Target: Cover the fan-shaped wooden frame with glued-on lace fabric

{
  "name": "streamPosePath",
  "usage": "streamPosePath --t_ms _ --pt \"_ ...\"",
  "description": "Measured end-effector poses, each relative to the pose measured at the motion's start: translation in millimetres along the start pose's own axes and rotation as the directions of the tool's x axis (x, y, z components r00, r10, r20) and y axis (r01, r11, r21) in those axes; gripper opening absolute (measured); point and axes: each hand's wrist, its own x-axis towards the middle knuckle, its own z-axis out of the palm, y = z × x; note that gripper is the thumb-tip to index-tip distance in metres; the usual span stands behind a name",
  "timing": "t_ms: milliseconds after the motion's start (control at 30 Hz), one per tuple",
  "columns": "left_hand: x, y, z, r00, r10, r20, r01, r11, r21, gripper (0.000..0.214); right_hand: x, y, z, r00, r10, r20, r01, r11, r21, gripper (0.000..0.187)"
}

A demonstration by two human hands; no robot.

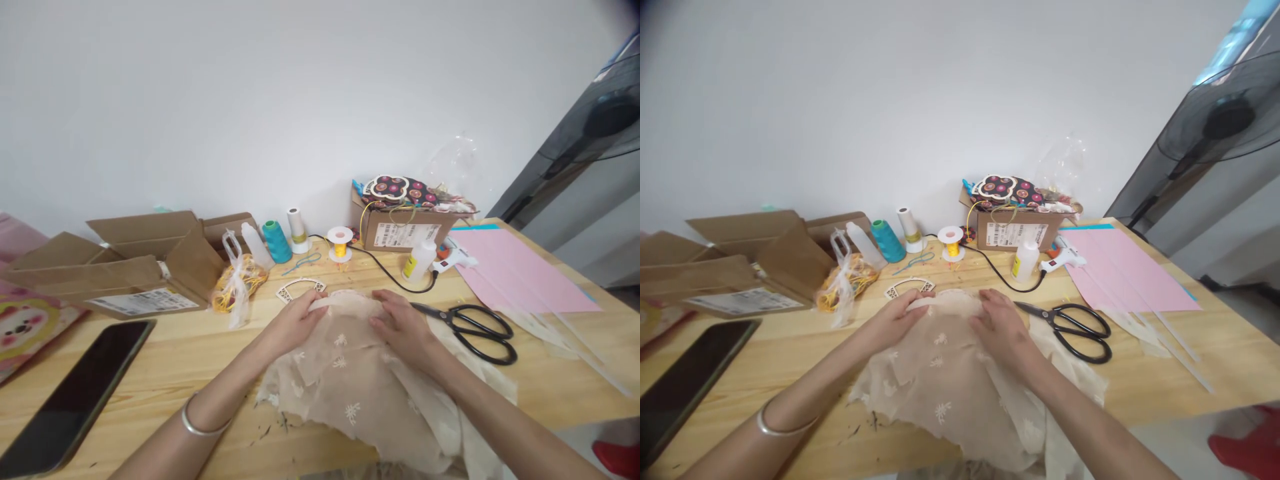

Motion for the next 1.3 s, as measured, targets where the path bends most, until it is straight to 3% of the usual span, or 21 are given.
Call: streamPosePath --t_ms 200,333,467,600,700,867,1067,1300 --pt "-10 7 -5.4 0.998 -0.048 0.037 0.048 0.999 -0.016 0.024 -4 5 -1 0.998 0.019 0.059 -0.027 0.991 0.13 0.027" --pt "-34 17 -16.0 0.991 -0.11 0.07 0.115 0.99 -0.08 0.022 -15 2 -9 0.995 0.027 0.092 -0.045 0.98 0.194 0.019" --pt "-59 24 -27.5 0.971 -0.239 0.022 0.24 0.96 -0.144 0.019 -30 -15 -25 0.997 -0.02 0.077 -0.004 0.954 0.298 0.02" --pt "-67 23 -28.7 0.923 -0.339 0.18 0.381 0.862 -0.333 0.027 -36 -25 -25 0.972 0.015 0.234 -0.093 0.94 0.329 0.032" --pt "-60 16 -23.6 0.896 -0.351 0.272 0.435 0.815 -0.383 0.031 -30 -18 -12 0.964 0.095 0.248 -0.18 0.92 0.349 0.023" --pt "-44 7 -11.0 0.94 -0.334 0.065 0.335 0.875 -0.35 0.03 -20 -6 3 0.971 0.169 0.168 -0.223 0.892 0.394 0.017" --pt "-32 6 4.1 0.949 -0.293 -0.115 0.244 0.915 -0.32 0.026 -16 -6 3 0.975 0.176 0.136 -0.215 0.901 0.377 0.022" --pt "-15 -2 5.9 0.965 -0.162 -0.207 0.132 0.98 -0.149 0.022 1 8 -4 0.988 0.134 0.072 -0.148 0.958 0.246 0.025"
